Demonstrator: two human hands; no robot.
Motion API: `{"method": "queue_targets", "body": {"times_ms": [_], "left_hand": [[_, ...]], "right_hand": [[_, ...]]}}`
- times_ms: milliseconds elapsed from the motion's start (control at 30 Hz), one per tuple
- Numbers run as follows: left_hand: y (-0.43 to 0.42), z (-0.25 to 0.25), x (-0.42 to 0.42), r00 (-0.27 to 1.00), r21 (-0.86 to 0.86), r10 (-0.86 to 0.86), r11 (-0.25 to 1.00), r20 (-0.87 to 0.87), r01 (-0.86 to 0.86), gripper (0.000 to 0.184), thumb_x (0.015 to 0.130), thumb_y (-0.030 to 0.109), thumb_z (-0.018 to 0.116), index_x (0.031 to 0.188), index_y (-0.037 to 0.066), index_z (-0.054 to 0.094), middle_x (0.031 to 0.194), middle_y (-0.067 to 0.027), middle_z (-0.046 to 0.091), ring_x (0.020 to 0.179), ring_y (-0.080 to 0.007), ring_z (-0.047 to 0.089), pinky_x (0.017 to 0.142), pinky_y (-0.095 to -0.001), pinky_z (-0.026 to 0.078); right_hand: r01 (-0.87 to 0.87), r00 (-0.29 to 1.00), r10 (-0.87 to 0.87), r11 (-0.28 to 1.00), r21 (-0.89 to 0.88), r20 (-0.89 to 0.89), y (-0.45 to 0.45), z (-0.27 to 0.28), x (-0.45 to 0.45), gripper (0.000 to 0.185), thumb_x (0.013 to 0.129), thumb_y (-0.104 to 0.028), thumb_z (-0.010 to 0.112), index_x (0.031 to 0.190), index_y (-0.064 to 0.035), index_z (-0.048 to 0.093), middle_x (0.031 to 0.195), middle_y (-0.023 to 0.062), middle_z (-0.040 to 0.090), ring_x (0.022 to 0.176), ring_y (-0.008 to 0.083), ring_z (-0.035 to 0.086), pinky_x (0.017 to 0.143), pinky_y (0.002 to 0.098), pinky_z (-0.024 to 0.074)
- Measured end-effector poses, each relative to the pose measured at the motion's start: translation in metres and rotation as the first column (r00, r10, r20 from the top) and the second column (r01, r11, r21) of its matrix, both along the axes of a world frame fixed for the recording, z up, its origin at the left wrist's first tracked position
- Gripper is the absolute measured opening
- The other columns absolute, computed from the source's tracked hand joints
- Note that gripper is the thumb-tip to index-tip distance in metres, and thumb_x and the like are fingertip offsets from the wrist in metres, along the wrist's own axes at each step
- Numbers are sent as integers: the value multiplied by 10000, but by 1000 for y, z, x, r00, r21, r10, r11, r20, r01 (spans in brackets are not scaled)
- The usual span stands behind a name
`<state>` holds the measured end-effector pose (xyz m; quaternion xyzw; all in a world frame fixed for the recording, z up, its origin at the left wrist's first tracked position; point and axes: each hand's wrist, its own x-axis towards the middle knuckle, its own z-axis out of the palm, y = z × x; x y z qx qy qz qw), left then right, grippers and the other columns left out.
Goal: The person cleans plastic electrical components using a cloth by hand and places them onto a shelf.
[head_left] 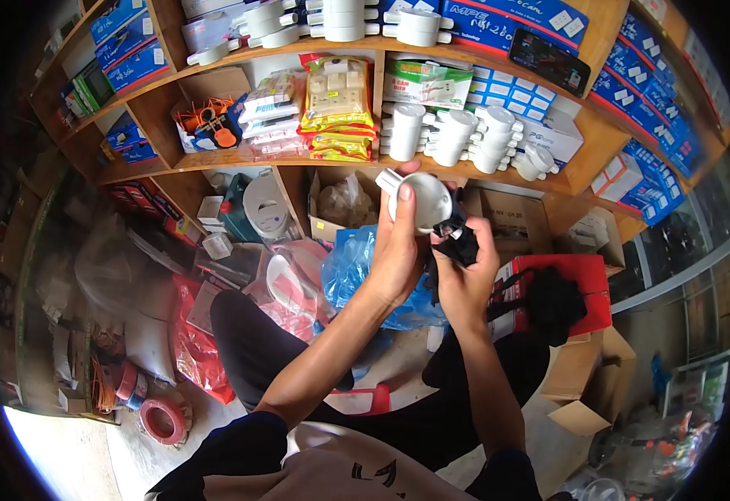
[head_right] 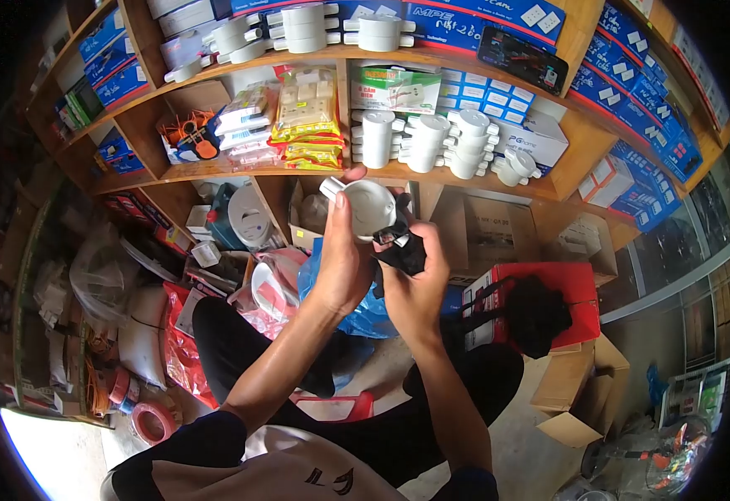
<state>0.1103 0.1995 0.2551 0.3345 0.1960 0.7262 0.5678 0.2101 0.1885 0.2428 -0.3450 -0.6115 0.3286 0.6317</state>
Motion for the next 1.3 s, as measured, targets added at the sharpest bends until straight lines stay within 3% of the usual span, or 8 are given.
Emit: {"method": "queue_targets", "body": {"times_ms": [167, 400, 500, 633, 700, 800, 1067, 1300], "left_hand": [[8, 6, -2, 994, -98, 91, 991, -63, -96, 533, 1092, 562, 372, 1203, 72, 549, 1052, -98, 668, 968, -181, 661, 876, -340, 536], [19, -5, -19, 999, -120, 37, 992, 24, -34, 425, 1102, 497, 425, 1189, 93, 525, 1044, -66, 644, 955, -157, 634, 845, -334, 524], [33, -9, -39, 980, -170, 196, 968, 42, -187, 631, 1039, 679, 381, 1166, 97, 590, 1006, -73, 659, 933, -197, 650, 861, -382, 539], [25, -12, -68, 998, -246, 39, 968, -50, -50, 667, 997, 736, 418, 1174, 120, 601, 989, -53, 639, 930, -197, 640, 880, -393, 532], [4, -18, -46, 986, -290, -105, 955, -132, 63, 683, 1005, 729, 403, 1199, 105, 597, 1038, -59, 652, 960, -188, 640, 869, -340, 531], [-7, -41, -23, 974, -308, -196, 939, -114, 153, 666, 1049, 675, 357, 1253, 81, 579, 1103, -68, 659, 1005, -177, 643, 894, -319, 528], [0, -47, -52, 911, -364, -198, 930, -362, 57, 585, 1027, 567, 570, 1186, 4, 551, 1026, -70, 627, 845, -105, 617, 680, -241, 510], [-11, -44, -41, 884, -240, -210, 964, -418, 116, 584, 959, 380, 746, 1342, 13, 501, 1186, -68, 613, 1085, -138, 610, 937, -292, 501]], "right_hand": [[12, 1000, -12, 999, -43, -21, 4, -15, -4, 280, 940, -86, 774, 1088, -27, 544, 940, 4, 662, 837, 54, 585, 719, 215, 486], [-35, 995, 29, 998, -60, -98, 2, -7, -12, 223, 937, -73, 774, 1028, -7, 581, 895, -11, 671, 789, 37, 565, 684, 200, 452], [-117, 968, 91, 988, -100, -233, -9, -7, -7, 248, 907, -38, 781, 1051, 9, 585, 956, 46, 714, 883, 65, 624, 788, 244, 514], [-62, 994, 51, 992, -113, -94, -14, 13, -1, 319, 864, -47, 811, 1127, 0, 636, 1008, 82, 690, 923, 129, 646, 820, 288, 526], [44, 961, -108, 968, 247, 253, -6, 19, 1, 320, 897, -81, 776, 1176, 9, 648, 1115, 123, 601, 1046, 223, 617, 924, 332, 489], [56, 843, -180, 967, 249, 508, -3, 9, -1, 416, 917, -178, 758, 1282, -18, 637, 1219, 191, 548, 1108, 349, 585, 985, 430, 471], [-278, 787, 162, 955, 107, 596, 4, 7, 20, 591, 875, -95, 738, 1372, -5, 431, 1327, 220, 533, 1264, 423, 529, 1049, 456, 456], [-330, 792, 318, 941, -73, 522, 9, 8, 35, 717, 823, 47, 706, 1469, -54, 411, 1455, 207, 516, 1385, 400, 487, 1121, 449, 428]]}}
